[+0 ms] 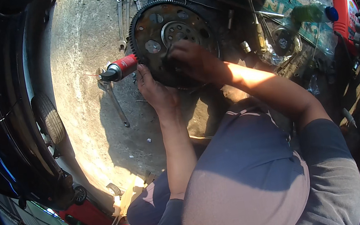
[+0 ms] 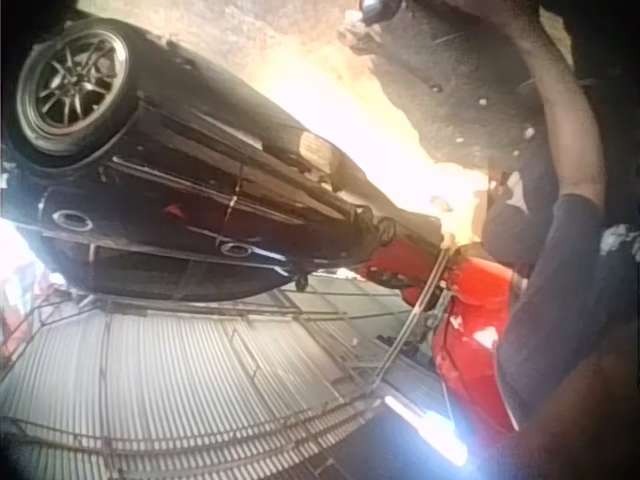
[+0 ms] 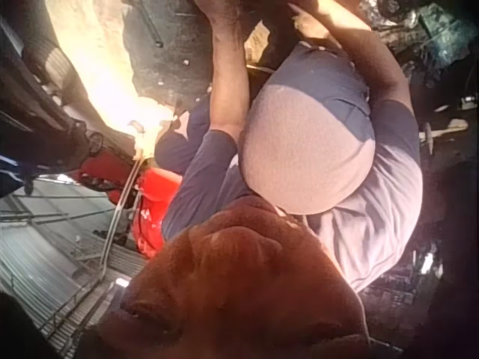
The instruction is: Installing and tightening bolts on a car engine flywheel.
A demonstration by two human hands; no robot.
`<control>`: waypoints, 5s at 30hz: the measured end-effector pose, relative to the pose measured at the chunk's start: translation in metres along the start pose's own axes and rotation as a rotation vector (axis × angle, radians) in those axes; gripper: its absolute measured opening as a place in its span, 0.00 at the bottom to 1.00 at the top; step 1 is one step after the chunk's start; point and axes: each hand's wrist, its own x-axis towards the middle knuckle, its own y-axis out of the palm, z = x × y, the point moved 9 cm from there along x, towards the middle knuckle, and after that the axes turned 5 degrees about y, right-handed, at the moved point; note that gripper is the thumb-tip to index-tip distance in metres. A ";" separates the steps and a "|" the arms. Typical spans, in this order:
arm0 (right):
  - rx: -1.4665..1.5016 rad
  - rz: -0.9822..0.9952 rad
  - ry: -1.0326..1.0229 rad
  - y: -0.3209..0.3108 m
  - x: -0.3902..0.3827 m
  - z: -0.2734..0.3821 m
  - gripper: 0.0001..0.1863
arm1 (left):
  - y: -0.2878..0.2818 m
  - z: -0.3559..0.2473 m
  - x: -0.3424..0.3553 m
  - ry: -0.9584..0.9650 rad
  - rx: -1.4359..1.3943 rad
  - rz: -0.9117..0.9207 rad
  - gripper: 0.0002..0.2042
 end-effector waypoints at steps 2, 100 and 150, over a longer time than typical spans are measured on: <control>-0.083 0.008 0.136 0.004 0.011 -0.021 0.12 | -0.001 0.000 0.002 -0.002 -0.006 0.001 0.19; -0.216 -0.249 0.289 -0.019 0.088 -0.108 0.06 | -0.008 -0.002 0.012 0.164 0.426 0.034 0.17; -0.279 -0.024 0.030 0.020 0.100 -0.085 0.07 | -0.035 -0.002 0.005 0.084 0.276 -0.016 0.15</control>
